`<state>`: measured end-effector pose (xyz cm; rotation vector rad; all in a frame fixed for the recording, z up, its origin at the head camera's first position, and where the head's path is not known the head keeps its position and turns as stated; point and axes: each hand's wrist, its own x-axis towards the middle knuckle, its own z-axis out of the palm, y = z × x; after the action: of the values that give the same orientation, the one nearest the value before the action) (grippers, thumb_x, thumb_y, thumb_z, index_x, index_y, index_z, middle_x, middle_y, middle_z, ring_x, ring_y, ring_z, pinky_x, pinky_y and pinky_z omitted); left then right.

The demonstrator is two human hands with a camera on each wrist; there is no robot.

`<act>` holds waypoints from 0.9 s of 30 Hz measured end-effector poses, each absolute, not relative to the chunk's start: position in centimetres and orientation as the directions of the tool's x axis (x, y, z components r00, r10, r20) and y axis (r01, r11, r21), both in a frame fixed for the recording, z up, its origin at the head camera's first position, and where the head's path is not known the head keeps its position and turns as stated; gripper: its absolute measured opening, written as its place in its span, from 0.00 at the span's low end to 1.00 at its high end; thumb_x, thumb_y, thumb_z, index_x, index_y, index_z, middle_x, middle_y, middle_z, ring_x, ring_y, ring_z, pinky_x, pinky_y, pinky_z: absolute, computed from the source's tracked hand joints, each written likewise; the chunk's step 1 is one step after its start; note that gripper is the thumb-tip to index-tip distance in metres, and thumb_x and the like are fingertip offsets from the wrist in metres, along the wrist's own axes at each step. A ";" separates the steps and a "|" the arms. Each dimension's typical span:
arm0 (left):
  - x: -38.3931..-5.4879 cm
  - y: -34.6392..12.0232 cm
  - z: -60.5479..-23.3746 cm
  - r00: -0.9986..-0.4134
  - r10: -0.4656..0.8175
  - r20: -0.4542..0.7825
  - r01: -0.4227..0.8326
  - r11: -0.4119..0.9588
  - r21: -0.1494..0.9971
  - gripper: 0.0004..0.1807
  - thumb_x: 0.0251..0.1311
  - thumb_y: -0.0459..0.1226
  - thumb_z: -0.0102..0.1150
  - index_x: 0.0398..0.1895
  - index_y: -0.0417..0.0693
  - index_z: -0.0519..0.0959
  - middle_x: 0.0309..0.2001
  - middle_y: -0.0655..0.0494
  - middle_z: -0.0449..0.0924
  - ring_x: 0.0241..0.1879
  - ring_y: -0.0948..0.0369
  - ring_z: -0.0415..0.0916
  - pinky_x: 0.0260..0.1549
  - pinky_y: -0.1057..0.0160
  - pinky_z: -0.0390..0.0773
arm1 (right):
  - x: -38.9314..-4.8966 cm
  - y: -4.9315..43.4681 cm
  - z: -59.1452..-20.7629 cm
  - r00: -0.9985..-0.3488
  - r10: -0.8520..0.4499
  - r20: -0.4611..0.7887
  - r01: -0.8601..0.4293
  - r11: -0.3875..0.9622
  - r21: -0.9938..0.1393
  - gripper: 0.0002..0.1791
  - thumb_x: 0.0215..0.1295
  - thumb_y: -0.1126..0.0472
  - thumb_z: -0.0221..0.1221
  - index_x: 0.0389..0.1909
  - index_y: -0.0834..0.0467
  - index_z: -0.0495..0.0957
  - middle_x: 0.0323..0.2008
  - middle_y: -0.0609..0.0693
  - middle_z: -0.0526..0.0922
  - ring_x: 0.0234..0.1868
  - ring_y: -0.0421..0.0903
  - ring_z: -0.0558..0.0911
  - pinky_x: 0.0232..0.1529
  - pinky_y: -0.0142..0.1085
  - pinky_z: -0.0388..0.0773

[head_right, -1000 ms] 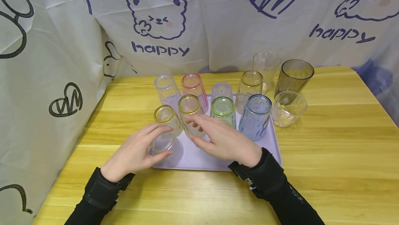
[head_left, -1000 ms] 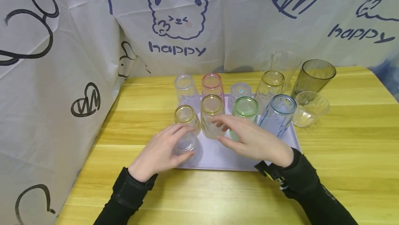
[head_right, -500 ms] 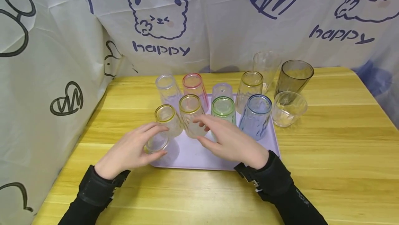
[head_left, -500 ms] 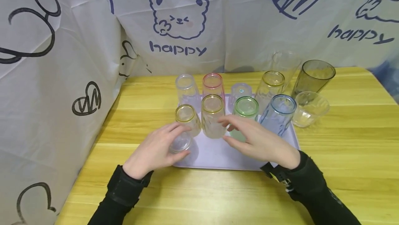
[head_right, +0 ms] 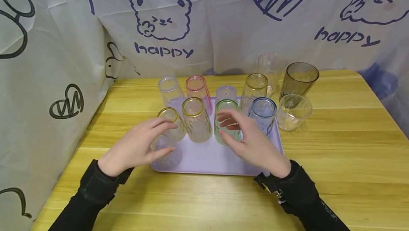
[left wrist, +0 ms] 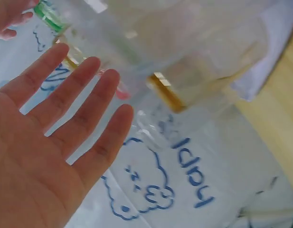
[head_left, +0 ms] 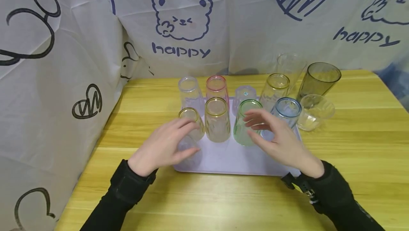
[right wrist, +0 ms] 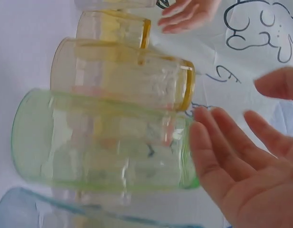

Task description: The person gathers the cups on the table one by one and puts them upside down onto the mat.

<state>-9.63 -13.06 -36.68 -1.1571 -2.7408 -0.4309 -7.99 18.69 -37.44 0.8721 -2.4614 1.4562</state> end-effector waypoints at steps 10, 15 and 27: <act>-11.4 -9.1 -32.9 -0.566 0.781 0.265 0.821 0.564 0.091 0.26 0.62 0.50 0.66 0.60 0.50 0.78 0.57 0.54 0.80 0.55 0.55 0.79 0.55 0.55 0.81 | -8.1 23.3 -36.4 -0.832 -0.160 0.531 -0.554 0.269 -0.788 0.26 0.62 0.82 0.55 0.61 0.67 0.71 0.51 0.43 0.83 0.52 0.36 0.83 0.51 0.21 0.78; -12.8 -6.9 -31.2 -0.507 0.818 0.272 0.857 0.512 0.058 0.25 0.63 0.48 0.65 0.62 0.50 0.77 0.58 0.54 0.79 0.57 0.56 0.77 0.55 0.56 0.81 | -8.4 26.5 -37.1 -0.813 -0.106 0.572 -0.582 0.140 -0.801 0.25 0.66 0.79 0.52 0.65 0.75 0.65 0.55 0.52 0.82 0.56 0.39 0.82 0.57 0.27 0.79; -15.7 -1.2 -29.0 -0.440 0.873 0.209 0.895 0.445 0.024 0.25 0.70 0.49 0.56 0.67 0.52 0.73 0.63 0.54 0.76 0.63 0.55 0.73 0.66 0.59 0.73 | -9.5 35.6 -40.6 -0.771 0.192 0.607 -0.524 0.348 -0.777 0.28 0.68 0.76 0.52 0.69 0.64 0.66 0.61 0.54 0.77 0.65 0.47 0.76 0.67 0.30 0.73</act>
<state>-15.72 -1.24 -29.00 -1.5598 -2.5258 -0.1952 -9.47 35.59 -40.57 0.2888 -1.9877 1.4728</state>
